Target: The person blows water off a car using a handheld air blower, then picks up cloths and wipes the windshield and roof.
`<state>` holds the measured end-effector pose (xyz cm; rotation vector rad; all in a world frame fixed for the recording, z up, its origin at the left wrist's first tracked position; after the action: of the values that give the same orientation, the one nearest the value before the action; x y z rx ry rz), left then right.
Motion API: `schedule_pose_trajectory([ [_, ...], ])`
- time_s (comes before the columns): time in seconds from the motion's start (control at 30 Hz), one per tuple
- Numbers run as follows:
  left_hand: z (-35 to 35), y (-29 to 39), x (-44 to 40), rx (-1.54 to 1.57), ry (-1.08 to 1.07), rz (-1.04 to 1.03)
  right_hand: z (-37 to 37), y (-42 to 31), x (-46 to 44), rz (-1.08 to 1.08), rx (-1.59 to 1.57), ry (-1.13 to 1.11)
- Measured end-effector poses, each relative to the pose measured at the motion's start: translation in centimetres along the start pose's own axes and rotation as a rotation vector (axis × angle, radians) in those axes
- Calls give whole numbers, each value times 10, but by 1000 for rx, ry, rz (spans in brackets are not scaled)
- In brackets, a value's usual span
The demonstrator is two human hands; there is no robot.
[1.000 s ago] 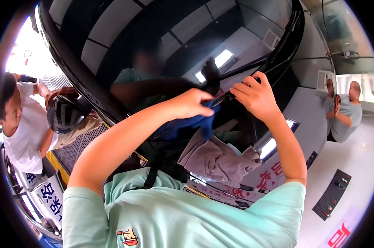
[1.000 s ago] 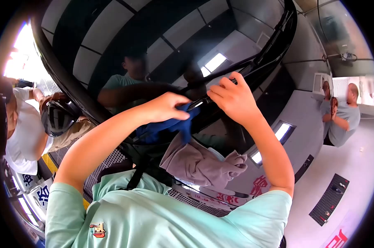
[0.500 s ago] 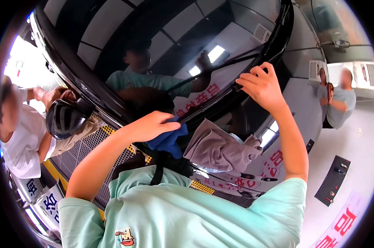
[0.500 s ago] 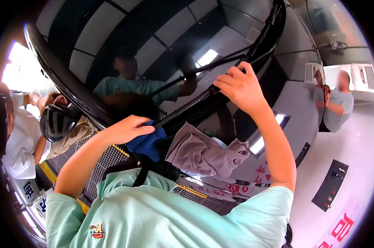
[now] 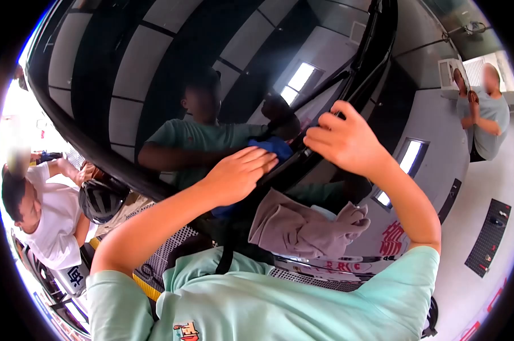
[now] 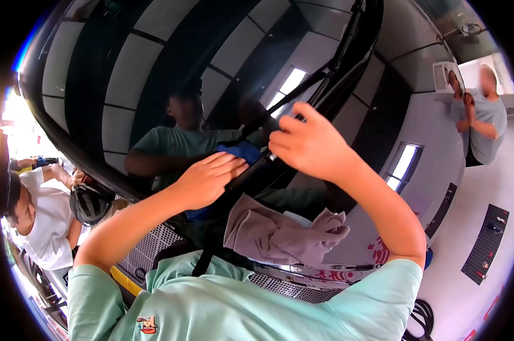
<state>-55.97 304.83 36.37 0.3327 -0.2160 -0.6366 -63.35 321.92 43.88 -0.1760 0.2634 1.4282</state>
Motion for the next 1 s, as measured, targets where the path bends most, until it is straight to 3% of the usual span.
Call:
schedule_pose_trajectory([
  [0.1,-6,7,-38,-147,-111,-310,-10,-4,11,-14,-3,78],
  [0.2,-3,-7,-72,-116,-43,-435,6,2,11,-49,-10,39],
  [0.23,-3,-9,-90,-112,66,-458,12,4,9,-46,-2,57],
  [0.27,2,0,-118,-361,111,-433,14,4,8,-42,5,76],
  [0.3,6,-2,-150,-327,44,-309,12,4,7,-37,1,80],
  [0.37,13,-8,-202,-348,372,-329,6,6,1,9,9,9],
  [0.43,14,-5,-229,-297,269,-255,8,7,-5,26,-2,1],
  [0.5,-3,8,-210,-434,211,-248,11,9,-5,1,-19,53],
  [0.57,-16,13,-157,-449,14,-375,14,8,-7,-16,-21,76],
  [0.63,-38,-4,-82,-327,-54,-558,13,11,-7,-33,-44,62],
  [0.8,18,-43,81,-450,-453,-720,7,14,-16,-23,-36,46],
  [0.87,59,-54,102,-305,-316,-502,4,12,-20,-18,-30,45],
  [0.9,74,-59,107,-300,-387,-419,4,11,-23,-22,-23,42],
  [1.0,105,-76,141,-272,-295,-232,0,9,-36,-19,7,29],
])
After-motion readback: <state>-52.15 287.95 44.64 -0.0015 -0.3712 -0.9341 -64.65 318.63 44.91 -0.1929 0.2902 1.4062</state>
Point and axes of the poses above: each hand's wrist, its own x-axis away from the middle knuckle, its own z-axis out of the back of the hand, y = z × x, the point moved 6 cm from there along -x, towards the middle knuckle, and after that the axes turned 8 degrees about z, right-handed, at the moved point
